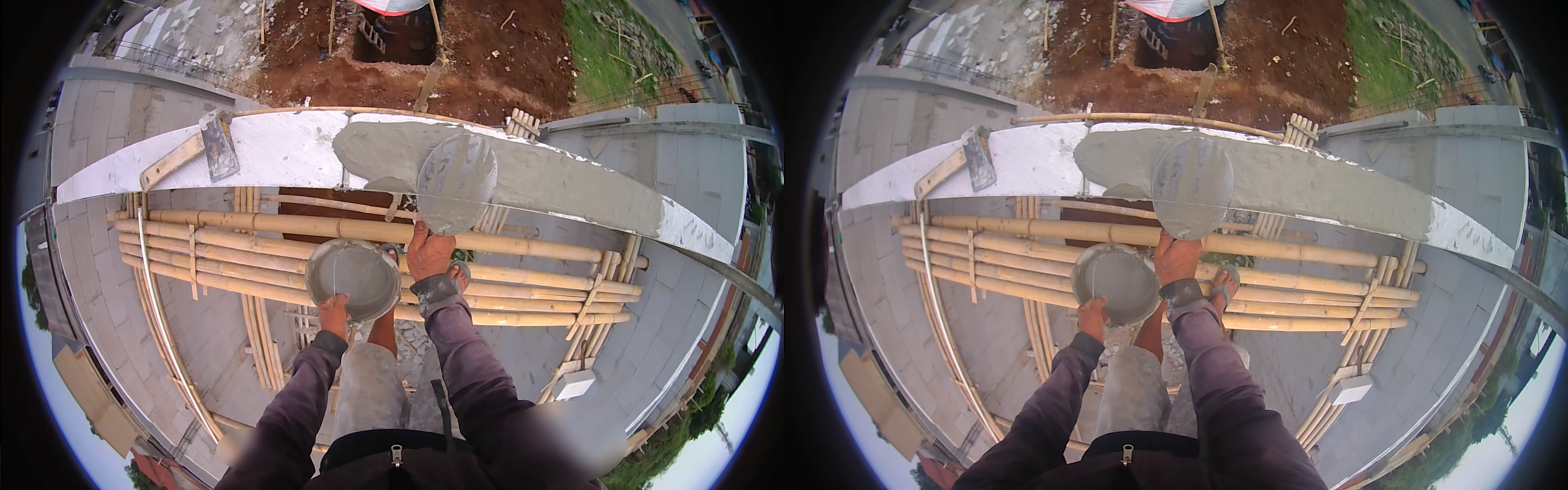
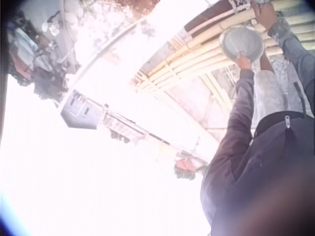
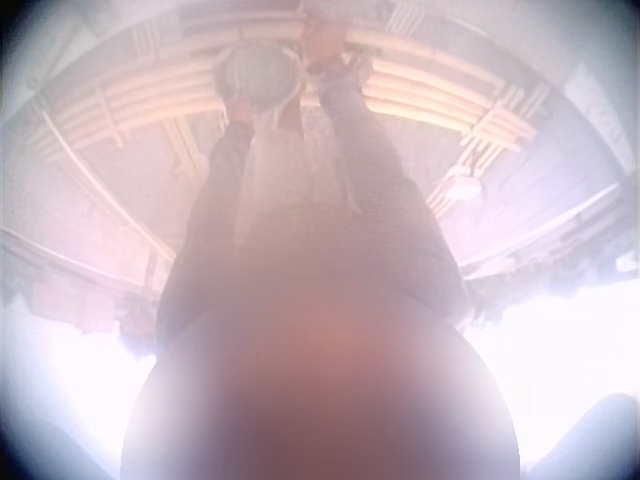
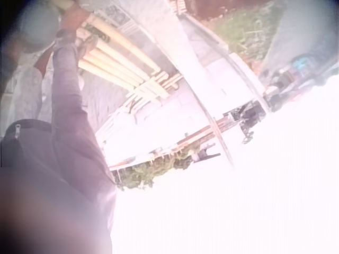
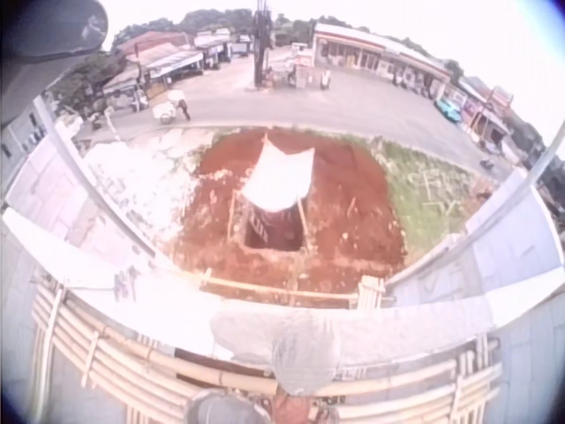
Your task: The person measures a white wall section with a tape measure, then scoops cement from a bucket and applies it to the wall using a trowel. The person smooths the cement over the wall surface while standing on bamboo scaffolding.
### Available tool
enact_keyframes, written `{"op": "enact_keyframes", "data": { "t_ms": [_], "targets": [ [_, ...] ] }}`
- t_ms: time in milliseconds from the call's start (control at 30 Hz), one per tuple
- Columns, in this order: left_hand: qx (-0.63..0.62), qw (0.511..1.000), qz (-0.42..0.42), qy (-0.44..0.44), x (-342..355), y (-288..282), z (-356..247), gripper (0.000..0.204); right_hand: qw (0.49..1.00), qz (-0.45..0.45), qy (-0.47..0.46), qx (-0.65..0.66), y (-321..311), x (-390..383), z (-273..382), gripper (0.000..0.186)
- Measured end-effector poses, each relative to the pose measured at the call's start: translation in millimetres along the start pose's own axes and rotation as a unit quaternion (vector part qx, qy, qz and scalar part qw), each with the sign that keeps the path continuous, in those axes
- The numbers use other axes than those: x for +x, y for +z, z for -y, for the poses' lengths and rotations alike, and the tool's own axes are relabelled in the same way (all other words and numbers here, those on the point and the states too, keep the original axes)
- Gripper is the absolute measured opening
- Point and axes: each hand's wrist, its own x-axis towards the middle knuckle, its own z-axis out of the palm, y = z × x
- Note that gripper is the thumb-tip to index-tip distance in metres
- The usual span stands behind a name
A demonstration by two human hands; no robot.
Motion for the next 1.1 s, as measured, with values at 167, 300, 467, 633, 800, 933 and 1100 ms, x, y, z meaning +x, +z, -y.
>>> {"op": "enact_keyframes", "data": {
  "t_ms": [167,300,467,633,800,933,1100],
  "targets": [
    [-0.005,1.0,-0.004,0.004,-10,8,-16,0.025,0.986,0.093,-0.012,-0.138,-40,-79,-42,0.035],
    [-0.006,1.0,0.003,-0.014,-36,20,-29,0.025,0.983,0.134,0.119,-0.031,-104,-125,-61,0.036],
    [-0.013,0.998,0.057,0.024,-74,25,-43,0.022,0.897,0.396,0.142,-0.137,-154,-127,-21,0.039],
    [0.024,0.997,0.068,0.037,-108,46,-67,0.025,0.862,0.461,0.122,-0.174,-127,-97,17,0.034],
    [0.039,0.992,0.111,0.041,-128,68,-80,0.026,0.872,0.435,0.143,-0.171,-68,-99,-5,0.035],
    [0.039,0.991,0.106,0.065,-137,84,-95,0.028,0.848,0.507,0.089,-0.123,-89,-90,-39,0.032],
    [0.003,0.992,0.114,0.047,-134,92,-91,0.025,0.86,0.48,0.172,0.008,-194,-65,-27,0.033]
  ]
}}
